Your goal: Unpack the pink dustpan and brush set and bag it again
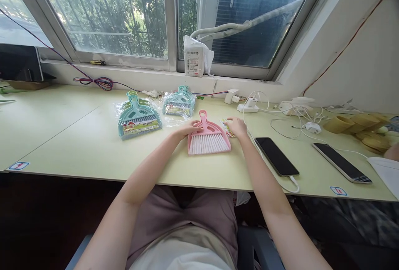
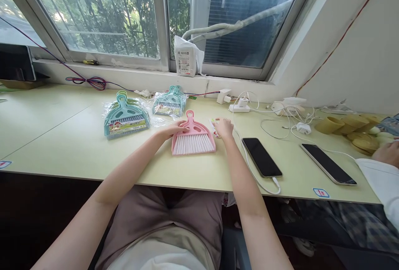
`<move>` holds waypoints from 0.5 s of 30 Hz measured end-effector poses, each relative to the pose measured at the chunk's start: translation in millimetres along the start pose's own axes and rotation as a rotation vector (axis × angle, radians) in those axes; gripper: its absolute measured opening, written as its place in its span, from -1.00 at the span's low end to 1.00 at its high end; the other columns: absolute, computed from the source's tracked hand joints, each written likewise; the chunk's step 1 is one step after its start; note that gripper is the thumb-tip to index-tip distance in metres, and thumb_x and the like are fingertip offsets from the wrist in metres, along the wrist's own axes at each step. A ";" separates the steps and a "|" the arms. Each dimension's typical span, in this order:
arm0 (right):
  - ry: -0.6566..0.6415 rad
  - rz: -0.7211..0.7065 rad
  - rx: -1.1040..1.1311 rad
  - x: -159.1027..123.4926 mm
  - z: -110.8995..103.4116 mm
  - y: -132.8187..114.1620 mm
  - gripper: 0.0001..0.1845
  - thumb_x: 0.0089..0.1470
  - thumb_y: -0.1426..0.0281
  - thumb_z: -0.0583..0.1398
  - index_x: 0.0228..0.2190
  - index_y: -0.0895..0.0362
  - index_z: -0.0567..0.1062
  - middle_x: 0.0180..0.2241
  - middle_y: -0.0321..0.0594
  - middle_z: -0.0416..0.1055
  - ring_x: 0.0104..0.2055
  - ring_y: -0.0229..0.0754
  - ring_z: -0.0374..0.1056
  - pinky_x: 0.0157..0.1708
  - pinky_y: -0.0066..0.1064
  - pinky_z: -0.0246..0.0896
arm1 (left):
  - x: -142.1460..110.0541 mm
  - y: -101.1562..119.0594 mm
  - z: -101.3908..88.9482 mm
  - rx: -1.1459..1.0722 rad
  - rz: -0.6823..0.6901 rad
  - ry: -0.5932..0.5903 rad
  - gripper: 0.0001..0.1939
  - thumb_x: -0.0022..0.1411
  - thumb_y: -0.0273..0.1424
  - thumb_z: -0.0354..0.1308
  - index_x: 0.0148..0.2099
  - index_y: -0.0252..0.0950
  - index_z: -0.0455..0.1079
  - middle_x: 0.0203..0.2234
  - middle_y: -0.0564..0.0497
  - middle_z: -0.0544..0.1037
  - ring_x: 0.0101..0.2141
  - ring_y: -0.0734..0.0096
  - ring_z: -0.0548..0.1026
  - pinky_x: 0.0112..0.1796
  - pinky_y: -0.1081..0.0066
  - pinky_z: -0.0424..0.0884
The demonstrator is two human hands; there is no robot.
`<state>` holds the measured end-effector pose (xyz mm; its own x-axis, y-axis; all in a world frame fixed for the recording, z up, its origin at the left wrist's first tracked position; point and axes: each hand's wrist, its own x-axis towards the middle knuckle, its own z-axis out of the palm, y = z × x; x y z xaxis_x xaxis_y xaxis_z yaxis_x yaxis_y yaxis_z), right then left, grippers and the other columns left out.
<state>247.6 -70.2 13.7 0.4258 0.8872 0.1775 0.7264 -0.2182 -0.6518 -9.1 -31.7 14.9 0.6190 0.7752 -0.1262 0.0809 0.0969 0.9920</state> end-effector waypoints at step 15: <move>-0.090 0.028 0.017 19.2 -0.3 20.0 -0.44 -0.50 0.57 0.49 -0.29 0.16 0.58 -0.24 -0.07 0.59 -0.06 0.09 0.49 -0.06 -0.13 0.39 | 15.7 -6.6 -32.8 -0.233 0.213 0.487 -0.46 -0.31 -0.49 0.46 -0.18 -0.32 0.44 -0.16 -0.14 0.58 -0.10 0.14 0.53 -0.01 0.13 0.44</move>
<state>270.4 -57.7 4.3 0.3947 0.9141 0.0928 0.7056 -0.2369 -0.6678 -25.6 0.3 6.5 0.1678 0.9851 0.0378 -0.2142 -0.0010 0.9768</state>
